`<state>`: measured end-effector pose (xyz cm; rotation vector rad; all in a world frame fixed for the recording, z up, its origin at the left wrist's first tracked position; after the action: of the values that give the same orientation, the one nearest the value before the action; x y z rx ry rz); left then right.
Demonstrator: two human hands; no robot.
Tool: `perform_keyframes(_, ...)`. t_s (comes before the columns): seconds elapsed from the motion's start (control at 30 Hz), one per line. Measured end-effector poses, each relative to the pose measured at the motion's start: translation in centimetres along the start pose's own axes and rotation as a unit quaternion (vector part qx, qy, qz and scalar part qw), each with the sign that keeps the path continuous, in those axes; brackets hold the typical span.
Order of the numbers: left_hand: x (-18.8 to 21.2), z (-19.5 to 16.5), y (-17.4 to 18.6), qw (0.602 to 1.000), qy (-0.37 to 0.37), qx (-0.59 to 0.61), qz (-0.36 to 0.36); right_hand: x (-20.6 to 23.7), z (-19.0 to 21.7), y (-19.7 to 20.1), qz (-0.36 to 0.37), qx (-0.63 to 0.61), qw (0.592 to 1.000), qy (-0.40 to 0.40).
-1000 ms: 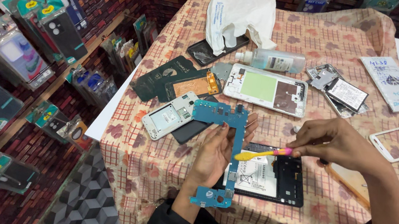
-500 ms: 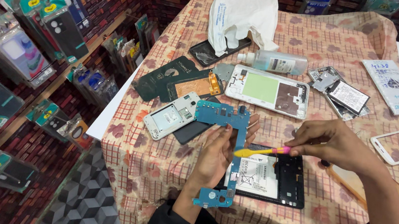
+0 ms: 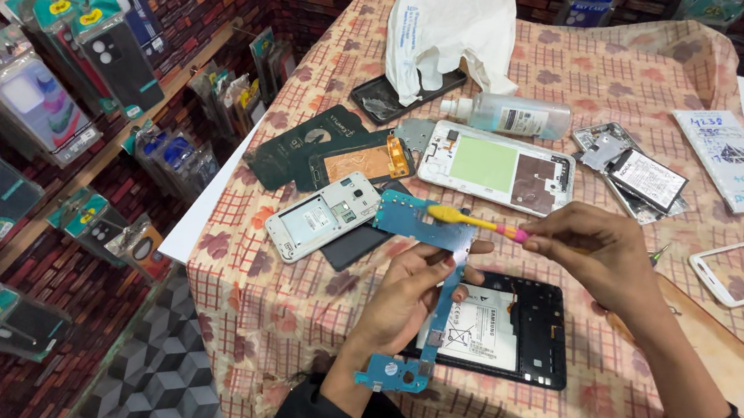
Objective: The person disassembles a smartphone, removes the motherboard, and cleans it with a toothbrush. They then reposition the motherboard and use a screwdriver to secure it back into the phone chassis.
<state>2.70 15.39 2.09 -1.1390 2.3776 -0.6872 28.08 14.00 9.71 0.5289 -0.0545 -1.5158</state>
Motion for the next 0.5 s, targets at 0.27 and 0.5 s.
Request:
perform_keyframes(0.27,0.1,-0.4,-0.7,0.999,0.024,-0.027,0.009,-0.2,0.1,-0.6,0.044,0.013,0.999,0.028)
perform_keyframes(0.5,0.4,-0.1,-1.0,0.995,0.052,-0.078,0.045,0.5,1.3,-1.9,-0.033,0.011,0.996,0.087)
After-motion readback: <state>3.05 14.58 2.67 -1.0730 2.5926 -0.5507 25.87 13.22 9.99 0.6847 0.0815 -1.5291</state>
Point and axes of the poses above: each hand's wrist, its own x-axis away from the middle knuckle, its own y-axis out of the back of the hand, z = x × y, the point moved 1 cm from there along -x, towards the middle knuckle, and after that the axes turned 7 degrees about -x, right-handed, at the moved point
